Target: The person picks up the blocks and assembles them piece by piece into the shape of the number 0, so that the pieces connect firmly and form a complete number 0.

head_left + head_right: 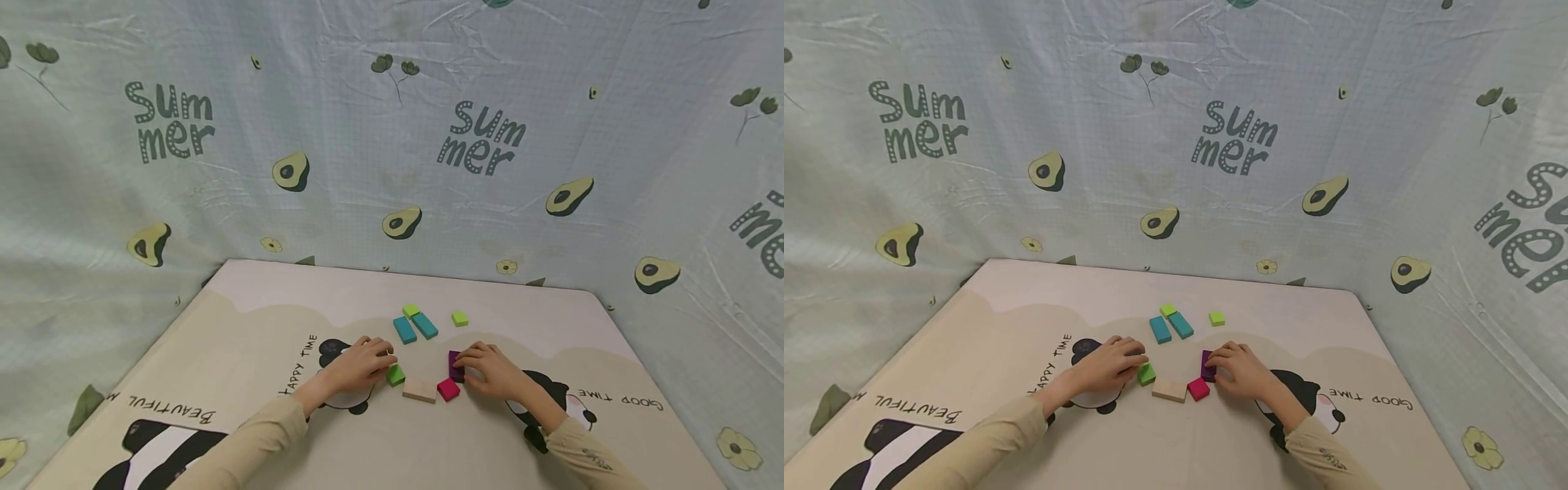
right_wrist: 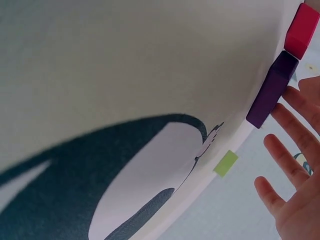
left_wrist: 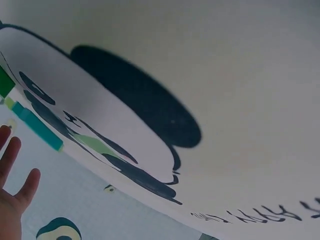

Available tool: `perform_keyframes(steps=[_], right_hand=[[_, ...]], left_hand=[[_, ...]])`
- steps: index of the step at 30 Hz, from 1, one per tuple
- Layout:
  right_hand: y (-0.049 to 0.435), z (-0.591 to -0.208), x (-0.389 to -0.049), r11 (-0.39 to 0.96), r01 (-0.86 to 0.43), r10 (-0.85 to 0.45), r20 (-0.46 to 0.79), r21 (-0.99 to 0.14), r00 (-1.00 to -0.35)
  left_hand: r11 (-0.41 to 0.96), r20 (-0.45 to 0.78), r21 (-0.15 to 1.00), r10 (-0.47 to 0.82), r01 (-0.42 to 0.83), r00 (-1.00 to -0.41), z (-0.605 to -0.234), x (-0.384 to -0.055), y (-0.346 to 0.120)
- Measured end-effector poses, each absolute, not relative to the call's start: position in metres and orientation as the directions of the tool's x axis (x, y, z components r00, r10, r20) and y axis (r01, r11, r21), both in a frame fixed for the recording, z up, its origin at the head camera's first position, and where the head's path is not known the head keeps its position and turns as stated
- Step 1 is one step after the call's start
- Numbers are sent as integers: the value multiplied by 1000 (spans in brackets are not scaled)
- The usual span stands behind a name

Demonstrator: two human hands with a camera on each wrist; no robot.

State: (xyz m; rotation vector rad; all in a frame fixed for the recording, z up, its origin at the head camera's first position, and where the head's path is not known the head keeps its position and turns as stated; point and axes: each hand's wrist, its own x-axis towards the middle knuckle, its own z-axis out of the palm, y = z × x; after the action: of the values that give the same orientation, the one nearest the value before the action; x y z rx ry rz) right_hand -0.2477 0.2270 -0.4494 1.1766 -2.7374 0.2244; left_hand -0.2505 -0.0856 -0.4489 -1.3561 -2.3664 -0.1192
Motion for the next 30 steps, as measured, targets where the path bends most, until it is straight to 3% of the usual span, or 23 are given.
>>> perform_keyframes(steps=[8, 19, 30], right_hand=[[227, -449, -247, 697, -712, -694, 173, -82, -699], [224, -445, -245, 696, -714, -699, 154, -73, -698], [223, -447, -245, 696, -714, -698, 162, -71, -697]], left_hand=[[546, 426, -130, 784, 827, -451, -446, -268, -90], [635, 397, -97, 731, 766, -555, -448, -288, -83], [707, 332, 41, 657, 706, -677, -446, -294, -64]])
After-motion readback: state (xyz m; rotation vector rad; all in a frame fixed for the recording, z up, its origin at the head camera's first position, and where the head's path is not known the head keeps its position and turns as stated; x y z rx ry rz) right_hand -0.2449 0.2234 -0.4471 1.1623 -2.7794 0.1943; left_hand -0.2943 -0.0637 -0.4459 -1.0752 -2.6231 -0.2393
